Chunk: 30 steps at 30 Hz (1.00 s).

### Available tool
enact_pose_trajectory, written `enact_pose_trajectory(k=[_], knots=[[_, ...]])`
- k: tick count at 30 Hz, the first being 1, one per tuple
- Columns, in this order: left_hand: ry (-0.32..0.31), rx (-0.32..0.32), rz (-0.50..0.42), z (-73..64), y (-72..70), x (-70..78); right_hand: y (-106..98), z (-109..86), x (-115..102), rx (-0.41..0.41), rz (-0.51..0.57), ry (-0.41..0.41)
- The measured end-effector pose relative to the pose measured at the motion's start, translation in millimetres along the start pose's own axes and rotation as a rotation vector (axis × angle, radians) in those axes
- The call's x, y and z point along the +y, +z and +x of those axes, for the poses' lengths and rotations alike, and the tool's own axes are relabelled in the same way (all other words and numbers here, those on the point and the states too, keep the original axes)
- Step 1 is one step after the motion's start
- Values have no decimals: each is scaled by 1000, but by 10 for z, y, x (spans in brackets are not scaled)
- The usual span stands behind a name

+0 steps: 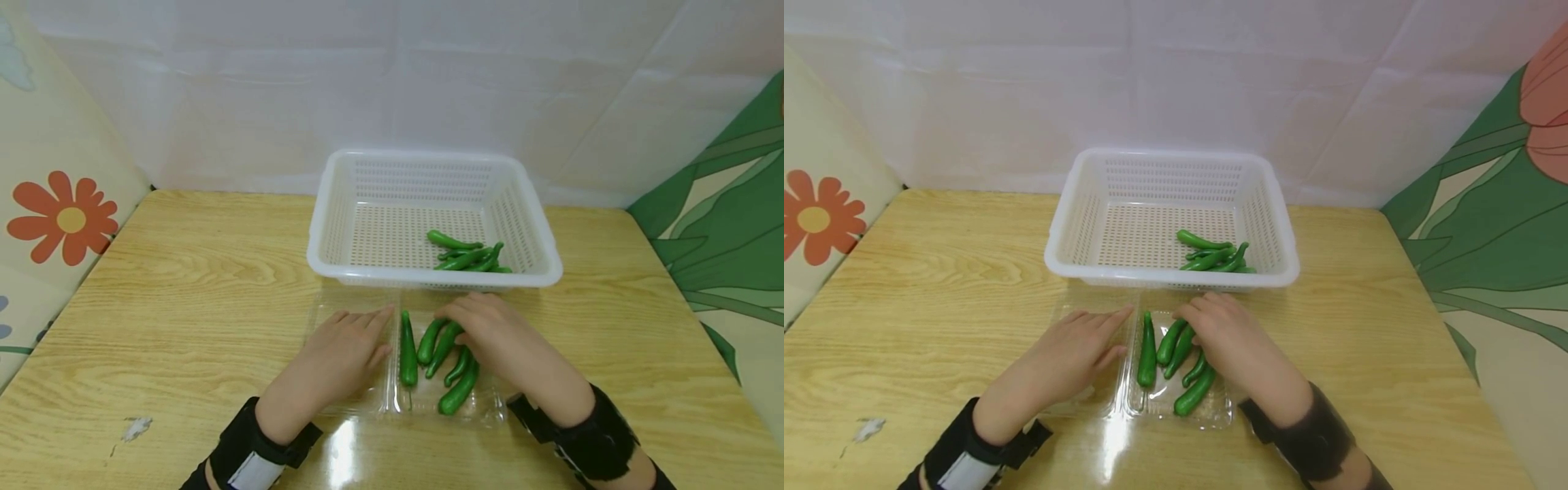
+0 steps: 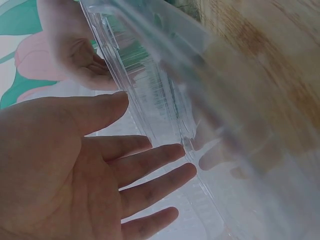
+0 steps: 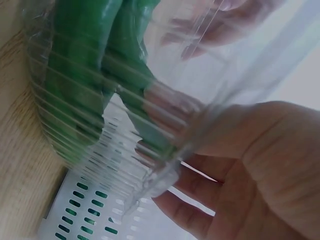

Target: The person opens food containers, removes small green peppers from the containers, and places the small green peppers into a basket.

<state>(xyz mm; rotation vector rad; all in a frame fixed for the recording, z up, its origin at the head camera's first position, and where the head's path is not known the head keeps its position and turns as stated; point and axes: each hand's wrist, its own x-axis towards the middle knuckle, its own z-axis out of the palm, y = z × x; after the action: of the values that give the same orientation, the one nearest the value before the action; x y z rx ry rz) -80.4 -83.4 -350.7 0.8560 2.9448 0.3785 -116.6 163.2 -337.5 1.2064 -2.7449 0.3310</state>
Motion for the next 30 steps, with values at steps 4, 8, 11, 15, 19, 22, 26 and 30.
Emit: enact_pose_trajectory(k=[4, 8, 11, 15, 19, 22, 26, 30], knots=[[1, 1, -4, 2, 4, -2, -14, -1, -11, -4, 3, 6], [3, 1, -5, 4, 8, -5, -30, -9, -8, -1, 13, 15], [6, 1, -1, 7, 12, -6, -41, -17, -3, 5, 11, 16], [4, 0, 3, 8, 16, -7, -52, -22, -6, 9, 0, 12], [5, 4, 3, 7, 19, -6, -55, -20, -17, 23, 0, 6], [5, 5, 7, 3, 23, -7, -58, -18, -27, 36, -3, -6], [5, 4, 10, 0, 26, -11, -59, -18, -33, 40, -10, -12], [10, 7, 7, -1, 26, -14, -61, -19, -31, 38, -5, -9]])
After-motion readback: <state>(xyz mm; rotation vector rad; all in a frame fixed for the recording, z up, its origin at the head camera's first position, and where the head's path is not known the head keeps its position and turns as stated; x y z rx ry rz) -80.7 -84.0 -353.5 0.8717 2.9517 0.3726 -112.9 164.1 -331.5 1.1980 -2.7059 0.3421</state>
